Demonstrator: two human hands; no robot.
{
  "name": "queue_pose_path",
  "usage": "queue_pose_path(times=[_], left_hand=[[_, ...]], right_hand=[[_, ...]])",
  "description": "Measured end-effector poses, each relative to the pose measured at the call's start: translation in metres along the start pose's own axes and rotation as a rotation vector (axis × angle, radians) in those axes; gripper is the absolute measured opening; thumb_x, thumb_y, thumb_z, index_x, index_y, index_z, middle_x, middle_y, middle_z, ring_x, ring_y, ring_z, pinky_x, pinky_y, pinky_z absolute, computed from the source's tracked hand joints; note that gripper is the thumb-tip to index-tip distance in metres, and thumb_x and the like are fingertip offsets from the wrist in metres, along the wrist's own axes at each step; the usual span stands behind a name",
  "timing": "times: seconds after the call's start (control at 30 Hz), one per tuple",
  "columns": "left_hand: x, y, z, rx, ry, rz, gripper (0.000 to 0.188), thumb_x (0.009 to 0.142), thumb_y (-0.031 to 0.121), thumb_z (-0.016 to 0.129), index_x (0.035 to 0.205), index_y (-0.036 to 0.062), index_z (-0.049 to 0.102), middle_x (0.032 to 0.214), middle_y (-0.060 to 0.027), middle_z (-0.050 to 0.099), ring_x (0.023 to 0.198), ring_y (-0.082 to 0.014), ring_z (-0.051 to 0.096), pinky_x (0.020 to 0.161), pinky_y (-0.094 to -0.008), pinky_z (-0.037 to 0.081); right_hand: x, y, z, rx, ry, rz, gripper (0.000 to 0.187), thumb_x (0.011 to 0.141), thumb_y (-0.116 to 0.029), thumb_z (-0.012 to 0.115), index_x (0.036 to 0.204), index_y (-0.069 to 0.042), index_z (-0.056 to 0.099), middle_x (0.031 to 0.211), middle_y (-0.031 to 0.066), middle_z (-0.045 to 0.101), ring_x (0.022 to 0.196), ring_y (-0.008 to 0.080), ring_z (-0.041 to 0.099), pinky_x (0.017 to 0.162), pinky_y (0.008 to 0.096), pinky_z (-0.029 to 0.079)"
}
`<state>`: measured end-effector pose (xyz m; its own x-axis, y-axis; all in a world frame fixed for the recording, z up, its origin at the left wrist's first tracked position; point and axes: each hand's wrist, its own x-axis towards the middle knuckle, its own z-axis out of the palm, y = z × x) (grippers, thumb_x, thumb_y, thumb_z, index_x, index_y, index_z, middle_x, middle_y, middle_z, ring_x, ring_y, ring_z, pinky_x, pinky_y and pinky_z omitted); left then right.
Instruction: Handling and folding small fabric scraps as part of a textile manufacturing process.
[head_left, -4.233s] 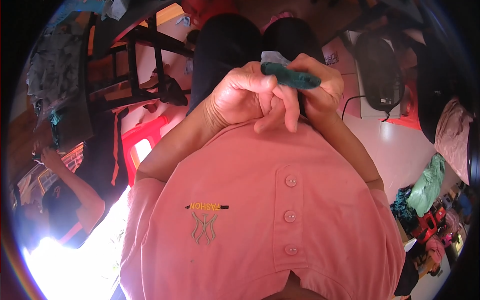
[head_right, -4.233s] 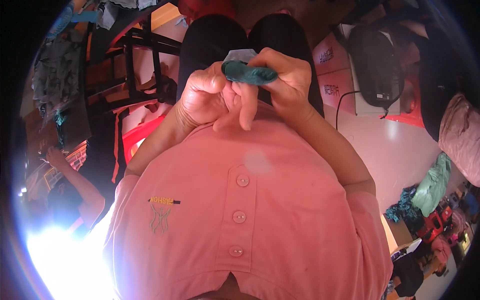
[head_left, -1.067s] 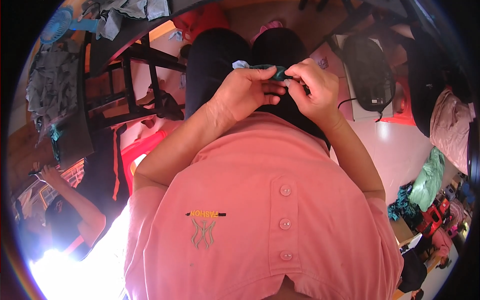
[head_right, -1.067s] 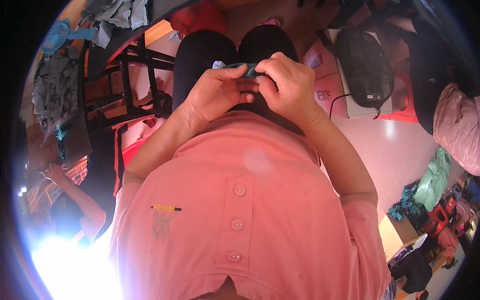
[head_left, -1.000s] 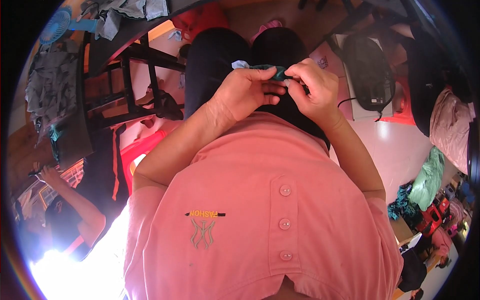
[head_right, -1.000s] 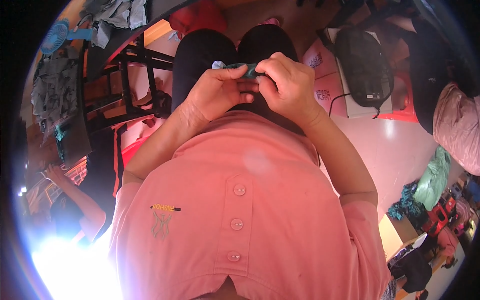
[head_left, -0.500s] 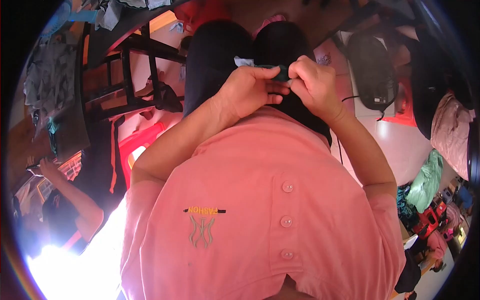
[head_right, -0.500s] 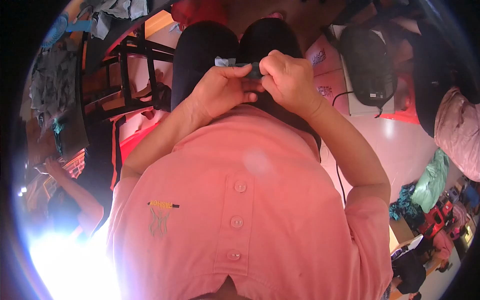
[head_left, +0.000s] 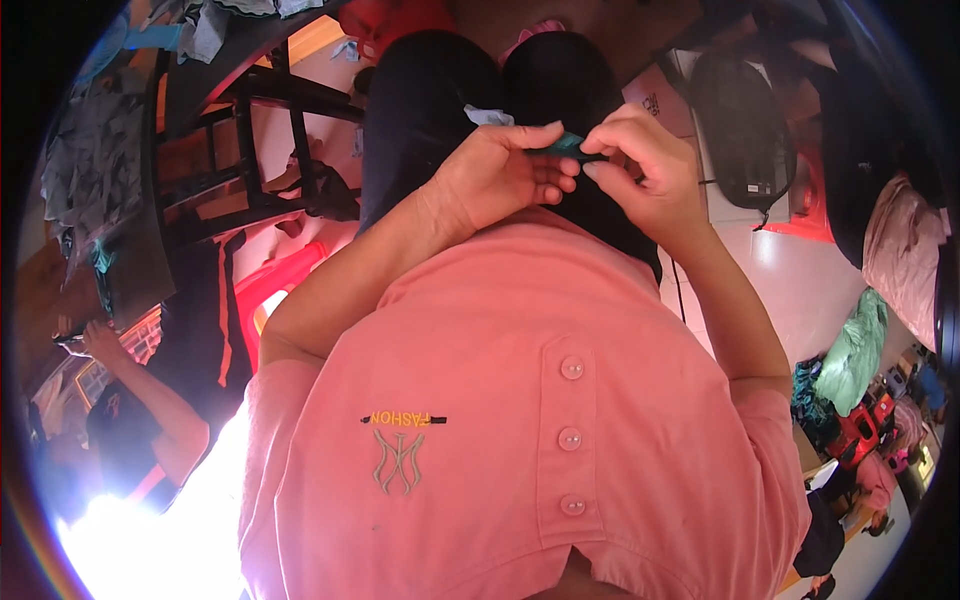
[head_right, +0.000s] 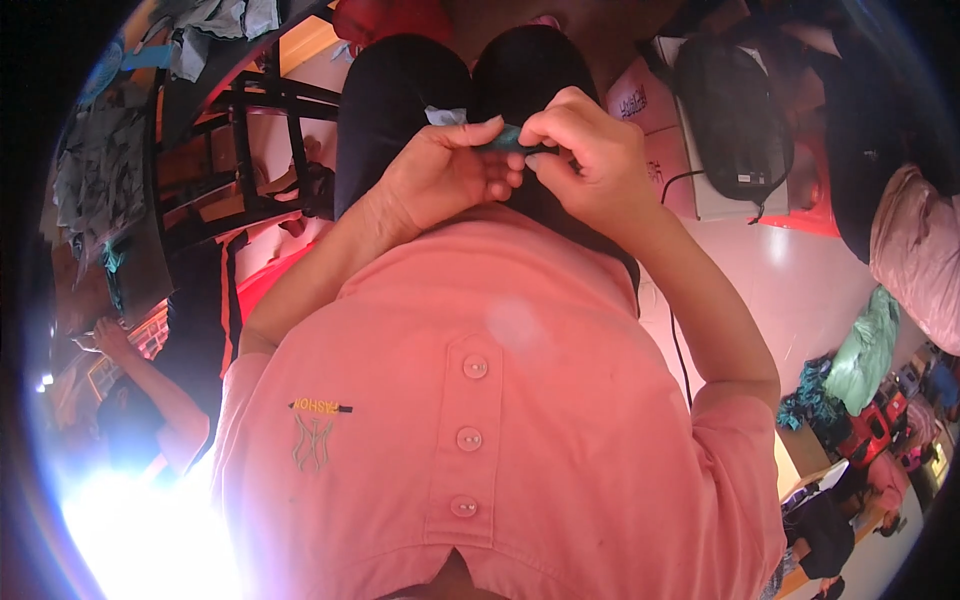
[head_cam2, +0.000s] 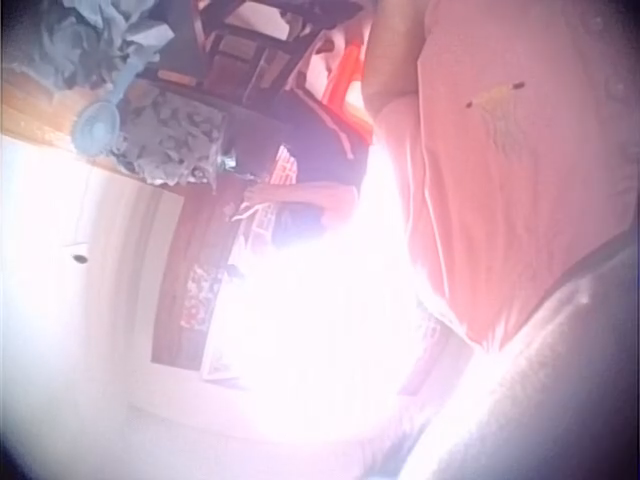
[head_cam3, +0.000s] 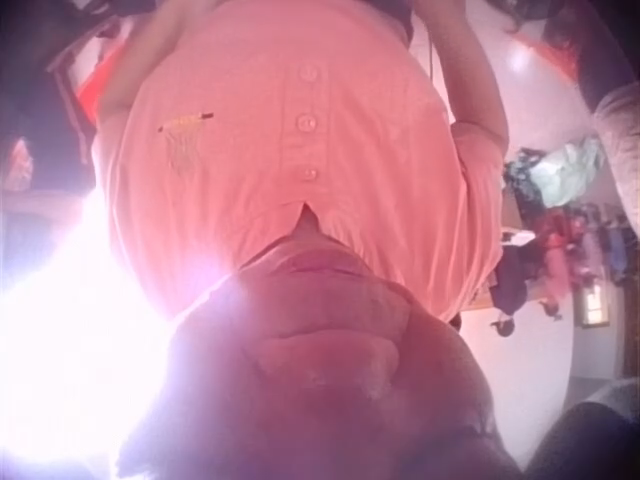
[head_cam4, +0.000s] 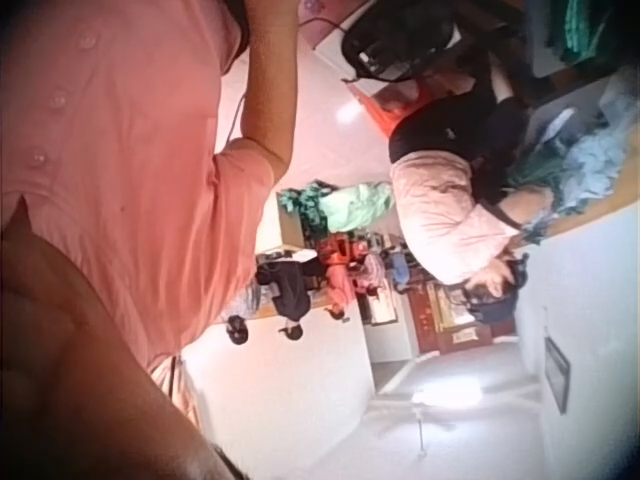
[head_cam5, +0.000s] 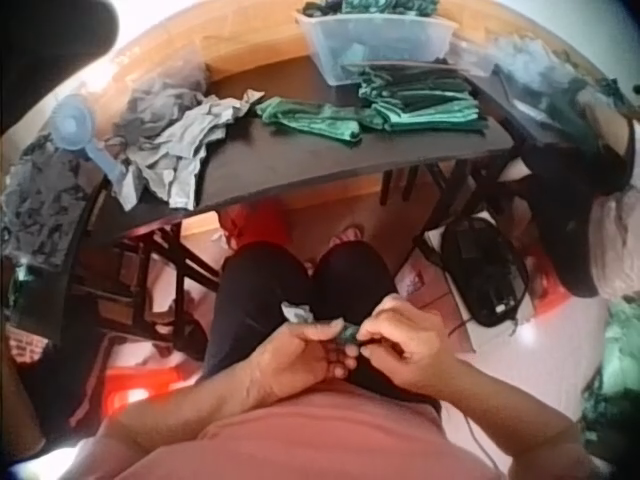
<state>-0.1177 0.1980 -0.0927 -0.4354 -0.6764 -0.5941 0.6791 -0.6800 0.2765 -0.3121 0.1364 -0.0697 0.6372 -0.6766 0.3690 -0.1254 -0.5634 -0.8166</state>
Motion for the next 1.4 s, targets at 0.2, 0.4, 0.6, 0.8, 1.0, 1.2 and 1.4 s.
queue_pose_path(times=[0.2,0.4,0.6,0.8,1.0,1.2,1.4], left_hand=[[0.001,-0.006,-0.002,0.157,-0.032,0.079,0.017,0.090,0.010,0.058,0.101,-0.0021,0.062,0.089,-0.0127,0.063,0.084,-0.0241,0.059,0.073,-0.0318,0.046],[-0.001,-0.007,-0.004,0.151,-0.060,0.125,0.016,0.090,0.006,0.057,0.100,-0.0044,0.061,0.088,-0.0135,0.063,0.083,-0.0245,0.059,0.071,-0.0326,0.047],[-0.002,-0.007,-0.006,0.147,0.029,0.170,0.010,0.089,0.001,0.056,0.089,-0.0071,0.062,0.081,-0.0141,0.062,0.075,-0.0256,0.060,0.065,-0.0340,0.049],[-0.001,-0.007,-0.002,0.145,-0.015,0.126,0.013,0.090,0.006,0.057,0.093,-0.0063,0.060,0.084,-0.0129,0.059,0.081,-0.0243,0.057,0.069,-0.0323,0.045],[-0.002,-0.008,0.007,0.110,0.019,0.133,0.010,0.088,0.002,0.059,0.086,-0.0070,0.063,0.080,-0.0146,0.061,0.073,-0.0262,0.060,0.064,-0.0349,0.048],[-0.003,-0.008,0.000,0.176,-0.031,0.131,0.014,0.087,0.006,0.060,0.096,-0.0047,0.062,0.084,-0.0120,0.061,0.079,-0.0255,0.059,0.068,-0.0343,0.046],[-0.006,-0.009,0.005,0.246,0.022,0.159,0.009,0.086,0.002,0.060,0.090,-0.0053,0.063,0.082,-0.0136,0.063,0.078,-0.0266,0.061,0.066,-0.0356,0.046]], right_hand=[[-0.004,0.010,0.008,-0.040,0.050,0.020,0.017,0.070,0.006,0.065,0.082,-0.004,0.058,0.075,0.0050,0.056,0.063,0.0160,0.058,0.054,0.0265,0.046],[-0.003,0.011,0.010,0.238,0.004,0.239,0.015,0.071,0.005,0.065,0.082,-0.002,0.057,0.075,0.0046,0.058,0.063,0.0119,0.058,0.056,0.0257,0.046],[-0.002,0.001,-0.010,0.734,0.034,0.487,0.011,0.073,0.006,0.064,0.077,-0.001,0.057,0.077,0.0000,0.059,0.064,0.0079,0.055,0.058,0.0210,0.044],[0.002,-0.009,-0.017,0.181,-0.043,0.188,0.013,0.073,0.006,0.065,0.080,-0.002,0.057,0.076,0.0001,0.054,0.065,0.0071,0.053,0.057,0.0212,0.042],[0.000,-0.003,-0.002,0.075,-0.014,0.079,0.016,0.071,0.006,0.066,0.081,-0.002,0.056,0.075,0.0038,0.052,0.064,0.0115,0.055,0.055,0.0239,0.045],[0.001,0.001,-0.001,0.096,-0.042,0.106,0.013,0.071,0.005,0.064,0.079,-0.001,0.055,0.073,0.0048,0.054,0.063,0.0127,0.055,0.056,0.0250,0.045],[-0.004,0.009,-0.001,0.160,-0.150,0.197,0.010,0.072,-0.005,0.062,0.076,-0.002,0.053,0.068,0.0044,0.054,0.058,0.0125,0.050,0.053,0.0265,0.040]])
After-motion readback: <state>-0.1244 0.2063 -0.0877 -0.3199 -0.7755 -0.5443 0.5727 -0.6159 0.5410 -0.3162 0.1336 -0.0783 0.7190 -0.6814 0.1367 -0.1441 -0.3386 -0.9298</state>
